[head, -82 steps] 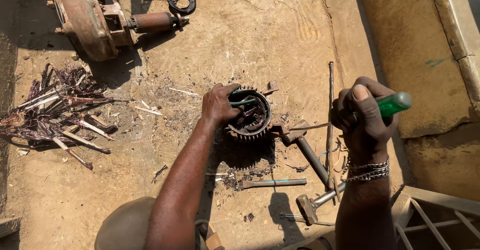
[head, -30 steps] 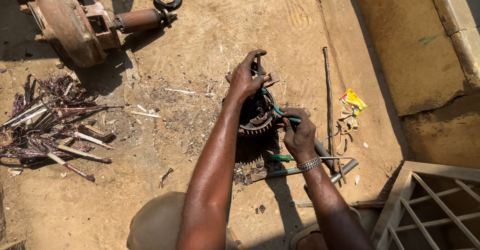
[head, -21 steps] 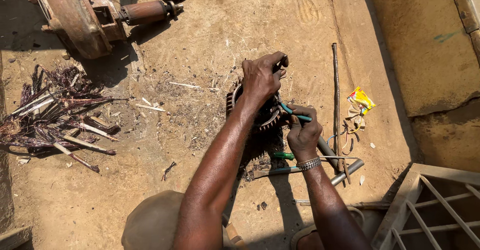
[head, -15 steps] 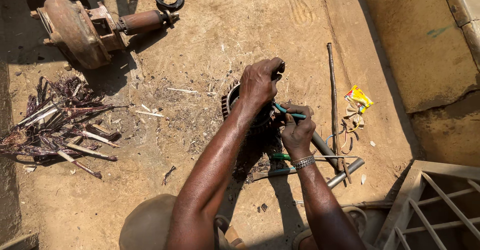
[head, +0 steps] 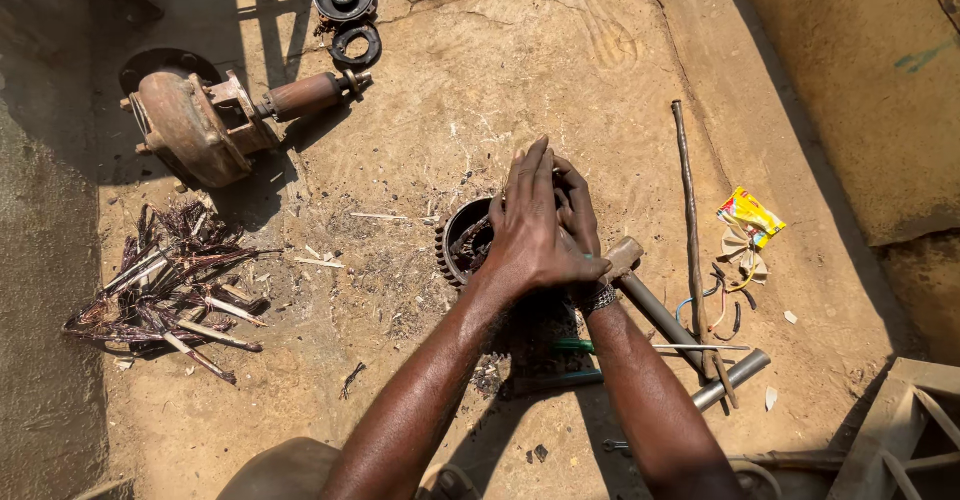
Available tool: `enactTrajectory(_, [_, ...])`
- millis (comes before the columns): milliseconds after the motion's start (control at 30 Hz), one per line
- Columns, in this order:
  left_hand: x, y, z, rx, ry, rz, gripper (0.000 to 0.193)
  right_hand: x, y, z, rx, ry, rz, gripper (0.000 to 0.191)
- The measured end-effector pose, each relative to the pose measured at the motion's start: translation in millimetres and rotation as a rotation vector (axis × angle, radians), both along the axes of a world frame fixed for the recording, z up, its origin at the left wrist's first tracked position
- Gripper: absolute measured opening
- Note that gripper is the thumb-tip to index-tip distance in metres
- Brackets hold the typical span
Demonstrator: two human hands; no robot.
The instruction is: The person dismantles an old electric motor on a concrete floor to recover the copper windings. They hammer the motor stator with a mallet, pry at it with a long metal rod, pull burnt windings out by hand, cut components with pliers, and place extracted copper pieces onto a growing pile of scrap beside them.
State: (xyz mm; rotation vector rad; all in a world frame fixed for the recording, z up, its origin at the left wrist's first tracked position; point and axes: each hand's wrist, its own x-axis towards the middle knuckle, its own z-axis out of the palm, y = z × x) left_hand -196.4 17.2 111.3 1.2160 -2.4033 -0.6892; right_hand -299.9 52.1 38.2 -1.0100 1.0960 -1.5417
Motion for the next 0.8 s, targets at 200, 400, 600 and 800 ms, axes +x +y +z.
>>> enactTrajectory(200, [-4,6,13,0.096,-0.058,0.004,0.127,5,4,-11,-0.137,0.017,-0.171,0.050])
enactTrajectory(400, [1,7,25,-0.146,0.197,-0.036,0.118,-1,2,-30,-0.169,0.066,0.026,0.075])
enactTrajectory(600, [4,13,10,-0.095,0.334,0.053,0.053,34,-9,-67,-0.123,-0.485,-0.021,0.043])
enactTrajectory(800, [28,-9,39,-0.025,0.261,0.029,0.031,39,-26,-29,-0.246,0.115,-0.317,0.032])
